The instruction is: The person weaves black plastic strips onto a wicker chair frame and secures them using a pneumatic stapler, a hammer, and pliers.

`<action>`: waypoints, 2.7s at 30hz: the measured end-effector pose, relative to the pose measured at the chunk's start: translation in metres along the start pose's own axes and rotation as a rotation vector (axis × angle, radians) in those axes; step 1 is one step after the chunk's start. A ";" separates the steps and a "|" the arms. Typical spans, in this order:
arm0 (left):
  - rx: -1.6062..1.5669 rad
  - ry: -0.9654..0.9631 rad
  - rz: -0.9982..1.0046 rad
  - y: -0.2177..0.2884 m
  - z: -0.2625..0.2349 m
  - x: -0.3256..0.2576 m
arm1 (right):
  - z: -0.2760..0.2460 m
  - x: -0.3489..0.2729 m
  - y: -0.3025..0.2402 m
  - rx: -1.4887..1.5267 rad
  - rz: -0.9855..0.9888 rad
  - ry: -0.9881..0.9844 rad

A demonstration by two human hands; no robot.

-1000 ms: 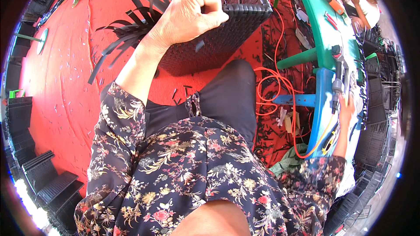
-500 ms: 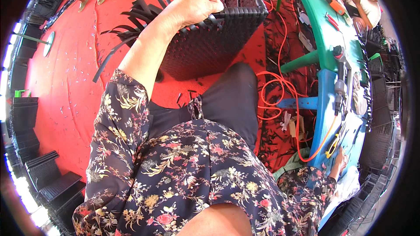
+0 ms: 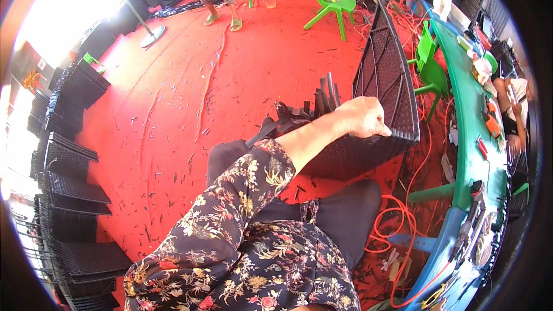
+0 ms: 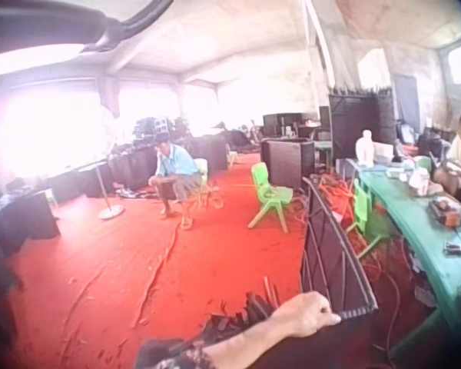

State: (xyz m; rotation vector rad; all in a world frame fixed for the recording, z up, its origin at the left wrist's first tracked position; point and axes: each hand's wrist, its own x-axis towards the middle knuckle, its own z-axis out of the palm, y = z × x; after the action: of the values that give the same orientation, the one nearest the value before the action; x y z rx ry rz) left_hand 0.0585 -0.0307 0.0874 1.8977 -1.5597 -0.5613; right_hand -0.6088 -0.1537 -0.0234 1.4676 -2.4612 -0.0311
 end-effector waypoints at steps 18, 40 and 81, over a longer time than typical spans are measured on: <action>0.435 0.673 0.630 0.013 0.039 -0.036 | -0.133 -0.098 -0.233 0.994 -1.041 -0.278; 0.403 0.463 0.880 0.013 0.058 -0.070 | -0.207 -0.228 -0.393 1.552 -1.487 -0.673; 0.347 0.669 0.764 0.027 0.015 -0.047 | -0.242 -0.224 -0.419 1.500 -1.726 -0.729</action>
State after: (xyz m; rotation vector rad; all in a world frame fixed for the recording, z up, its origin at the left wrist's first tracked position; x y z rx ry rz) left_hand 0.0189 0.0096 0.0928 1.3091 -1.7759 0.6423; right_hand -0.0886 -0.1334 0.0936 3.9886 -0.0644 1.2291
